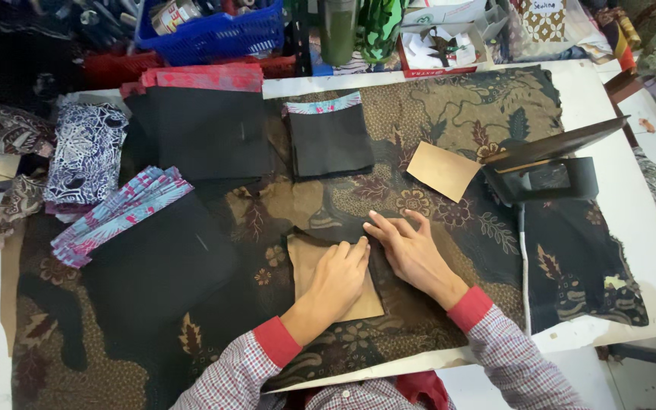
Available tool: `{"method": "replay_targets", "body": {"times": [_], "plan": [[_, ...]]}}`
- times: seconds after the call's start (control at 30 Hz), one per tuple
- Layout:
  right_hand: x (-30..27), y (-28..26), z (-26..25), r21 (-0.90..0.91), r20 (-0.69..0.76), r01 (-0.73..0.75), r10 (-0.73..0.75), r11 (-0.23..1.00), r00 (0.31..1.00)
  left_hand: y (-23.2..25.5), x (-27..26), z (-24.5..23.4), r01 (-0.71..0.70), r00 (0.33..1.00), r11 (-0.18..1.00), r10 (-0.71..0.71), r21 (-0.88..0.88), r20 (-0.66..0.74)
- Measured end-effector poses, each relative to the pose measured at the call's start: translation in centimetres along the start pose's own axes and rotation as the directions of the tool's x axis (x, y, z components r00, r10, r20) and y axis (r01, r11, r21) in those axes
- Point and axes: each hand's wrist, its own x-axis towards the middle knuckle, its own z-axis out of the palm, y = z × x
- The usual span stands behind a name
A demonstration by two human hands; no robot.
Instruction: The person irons small rectangular pieces of black fabric on a patterned work surface. They place a brown paper sheet over each piece, press with an iron, then remove the paper and stack the finished pieces. The process repeats for multiple fabric pieces.
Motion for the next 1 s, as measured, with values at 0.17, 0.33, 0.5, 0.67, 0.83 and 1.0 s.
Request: {"method": "replay_targets", "body": {"times": [0.17,0.33,0.5,0.67,0.83,1.0], "plan": [[-4.3,2.1,-0.4,0.541,-0.301,-0.3,0.514,0.785,0.803,0.0,-0.3,-0.1,-0.035,0.999,0.997,0.034,0.064,0.009],[-9.8,10.0,-2.5,0.856,-0.468,-0.125,0.854,0.502,0.227,0.0,-0.6,0.0,-0.059,0.997,0.995,0.063,0.086,-0.04],[-8.7,16.3,-5.1,0.816,-0.412,-0.22,0.804,0.535,0.428,0.1,-0.5,0.1,-0.058,0.997,0.996,0.062,0.075,-0.053],[-5.3,11.2,-8.8,0.624,-0.399,-0.373,0.69,0.686,0.604,0.0,-0.5,0.5,-0.039,0.997,0.995,0.045,0.096,-0.058],[-1.1,3.3,-9.7,-0.149,-0.185,-0.655,0.63,0.741,0.755,0.3,-0.6,0.9,-0.025,0.998,0.997,0.029,0.076,-0.051],[2.2,-1.2,-7.4,-0.276,0.097,-0.546,0.588,0.791,0.803,0.3,-1.1,0.3,-0.032,0.998,0.999,0.032,-0.007,-0.052]]}}
